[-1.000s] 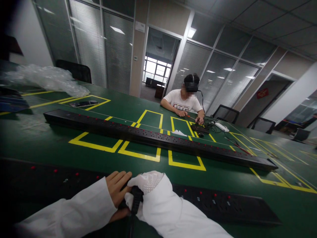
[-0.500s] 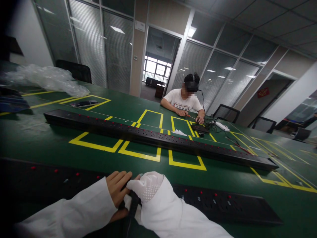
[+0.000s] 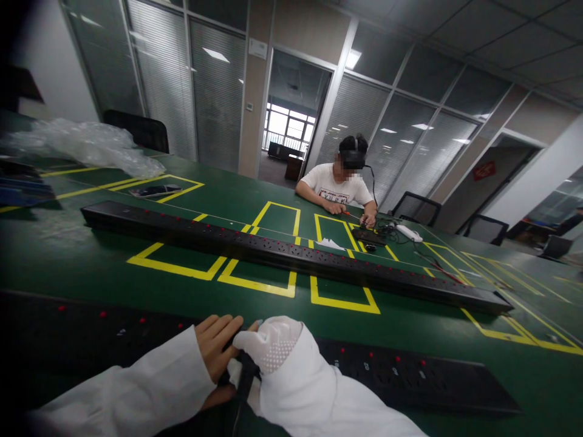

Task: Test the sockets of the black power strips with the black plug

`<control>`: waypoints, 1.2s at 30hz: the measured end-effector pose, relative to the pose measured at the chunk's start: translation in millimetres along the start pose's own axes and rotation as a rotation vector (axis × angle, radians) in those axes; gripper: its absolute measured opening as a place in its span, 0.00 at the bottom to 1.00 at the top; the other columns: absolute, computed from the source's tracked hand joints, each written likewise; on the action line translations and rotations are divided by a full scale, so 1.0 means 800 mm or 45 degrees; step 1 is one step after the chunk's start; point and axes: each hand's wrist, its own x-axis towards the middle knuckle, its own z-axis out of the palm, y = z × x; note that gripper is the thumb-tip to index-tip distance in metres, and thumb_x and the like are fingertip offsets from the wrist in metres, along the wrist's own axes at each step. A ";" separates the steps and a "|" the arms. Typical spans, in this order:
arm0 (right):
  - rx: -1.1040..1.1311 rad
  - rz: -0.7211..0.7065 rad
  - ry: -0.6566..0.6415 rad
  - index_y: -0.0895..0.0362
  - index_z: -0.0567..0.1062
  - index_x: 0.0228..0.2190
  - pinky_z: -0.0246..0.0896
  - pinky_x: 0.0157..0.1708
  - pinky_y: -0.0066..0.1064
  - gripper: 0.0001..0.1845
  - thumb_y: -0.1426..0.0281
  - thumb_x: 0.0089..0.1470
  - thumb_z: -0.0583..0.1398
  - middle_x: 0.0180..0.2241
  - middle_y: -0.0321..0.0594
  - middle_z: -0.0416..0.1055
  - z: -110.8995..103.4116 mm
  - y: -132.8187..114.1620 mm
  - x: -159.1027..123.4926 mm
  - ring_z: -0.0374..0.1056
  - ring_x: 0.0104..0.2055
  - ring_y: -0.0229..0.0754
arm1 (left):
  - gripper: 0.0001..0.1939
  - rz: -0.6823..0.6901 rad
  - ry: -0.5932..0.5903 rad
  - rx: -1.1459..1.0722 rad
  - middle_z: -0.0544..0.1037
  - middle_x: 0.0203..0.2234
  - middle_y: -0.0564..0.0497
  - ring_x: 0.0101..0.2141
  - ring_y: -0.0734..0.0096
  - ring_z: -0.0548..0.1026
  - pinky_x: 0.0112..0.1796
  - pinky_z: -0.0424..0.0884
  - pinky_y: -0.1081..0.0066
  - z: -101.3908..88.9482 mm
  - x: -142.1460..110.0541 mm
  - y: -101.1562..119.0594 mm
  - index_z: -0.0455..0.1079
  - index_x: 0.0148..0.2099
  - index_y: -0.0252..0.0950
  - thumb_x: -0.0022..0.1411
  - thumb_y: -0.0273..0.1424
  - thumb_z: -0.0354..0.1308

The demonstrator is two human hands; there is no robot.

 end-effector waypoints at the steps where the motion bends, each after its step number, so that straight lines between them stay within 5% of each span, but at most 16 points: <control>1: -0.043 -0.015 0.038 0.44 0.78 0.38 0.44 0.19 0.31 0.14 0.57 0.49 0.61 0.21 0.34 0.70 0.004 0.000 0.000 0.67 0.22 0.40 | 0.38 0.004 0.003 -0.004 0.72 0.49 0.37 0.45 0.46 0.71 0.44 0.65 0.52 0.001 0.000 0.000 0.62 0.60 0.39 0.51 0.51 0.58; 8: 0.196 0.085 0.023 0.44 0.74 0.43 0.55 0.25 0.31 0.20 0.56 0.45 0.61 0.29 0.33 0.75 -0.019 -0.001 0.000 0.73 0.30 0.46 | 0.35 0.020 0.024 -0.004 0.73 0.47 0.37 0.43 0.47 0.72 0.43 0.66 0.53 0.000 0.001 -0.001 0.66 0.57 0.35 0.53 0.52 0.54; 11: 0.137 0.082 0.048 0.45 0.74 0.42 0.51 0.22 0.30 0.18 0.57 0.47 0.60 0.27 0.34 0.74 -0.022 -0.003 0.001 0.72 0.28 0.45 | 0.35 0.024 0.036 -0.003 0.74 0.47 0.37 0.42 0.48 0.72 0.42 0.66 0.54 0.001 0.001 -0.001 0.66 0.56 0.35 0.53 0.53 0.54; 17: -0.097 -0.040 0.568 0.47 0.76 0.21 0.35 0.16 0.31 0.10 0.59 0.32 0.69 0.10 0.29 0.59 0.012 -0.006 0.009 0.53 0.13 0.37 | 0.37 0.020 0.069 0.021 0.73 0.48 0.38 0.43 0.48 0.72 0.43 0.65 0.53 0.010 -0.001 -0.002 0.62 0.60 0.38 0.53 0.52 0.56; 18: -0.084 -0.062 0.545 0.46 0.77 0.21 0.33 0.15 0.31 0.12 0.56 0.32 0.68 0.10 0.30 0.60 0.010 -0.005 0.010 0.54 0.13 0.38 | 0.37 0.027 0.076 0.027 0.74 0.47 0.38 0.43 0.48 0.72 0.43 0.65 0.53 0.010 -0.001 -0.002 0.62 0.60 0.38 0.53 0.52 0.56; 22: 0.120 -0.005 0.014 0.43 0.76 0.39 0.49 0.19 0.30 0.17 0.54 0.46 0.61 0.25 0.33 0.75 -0.017 0.000 0.009 0.72 0.26 0.44 | 0.36 0.041 0.091 0.027 0.74 0.47 0.38 0.42 0.48 0.72 0.41 0.66 0.54 0.005 -0.001 -0.002 0.63 0.59 0.37 0.53 0.52 0.55; 26: 0.149 0.112 -0.064 0.42 0.76 0.40 0.56 0.22 0.30 0.15 0.56 0.48 0.61 0.29 0.32 0.77 -0.024 0.001 0.006 0.75 0.30 0.47 | 0.36 0.035 0.072 0.015 0.74 0.48 0.38 0.43 0.48 0.72 0.42 0.67 0.55 0.001 -0.001 -0.001 0.63 0.59 0.36 0.54 0.52 0.54; 30: -0.137 0.014 0.263 0.41 0.79 0.34 0.44 0.16 0.29 0.09 0.62 0.49 0.60 0.18 0.32 0.68 0.018 -0.007 0.002 0.64 0.18 0.40 | 0.38 0.004 -0.038 0.027 0.72 0.49 0.37 0.45 0.46 0.72 0.44 0.65 0.51 0.004 0.001 0.000 0.61 0.61 0.38 0.53 0.52 0.55; 32: -0.195 0.031 0.563 0.45 0.78 0.22 0.47 0.18 0.31 0.04 0.64 0.43 0.61 0.11 0.32 0.61 0.042 -0.010 0.001 0.56 0.15 0.40 | 0.38 -0.019 -0.093 0.040 0.72 0.50 0.36 0.45 0.45 0.71 0.45 0.65 0.50 0.005 0.002 0.001 0.61 0.61 0.38 0.52 0.52 0.56; 36: -0.111 0.004 0.773 0.46 0.76 0.21 0.47 0.19 0.30 0.02 0.65 0.37 0.63 0.11 0.30 0.59 0.055 -0.010 0.006 0.52 0.14 0.38 | 0.39 -0.001 -0.096 0.030 0.71 0.50 0.36 0.45 0.46 0.71 0.44 0.65 0.51 0.004 0.003 0.001 0.60 0.62 0.38 0.52 0.52 0.57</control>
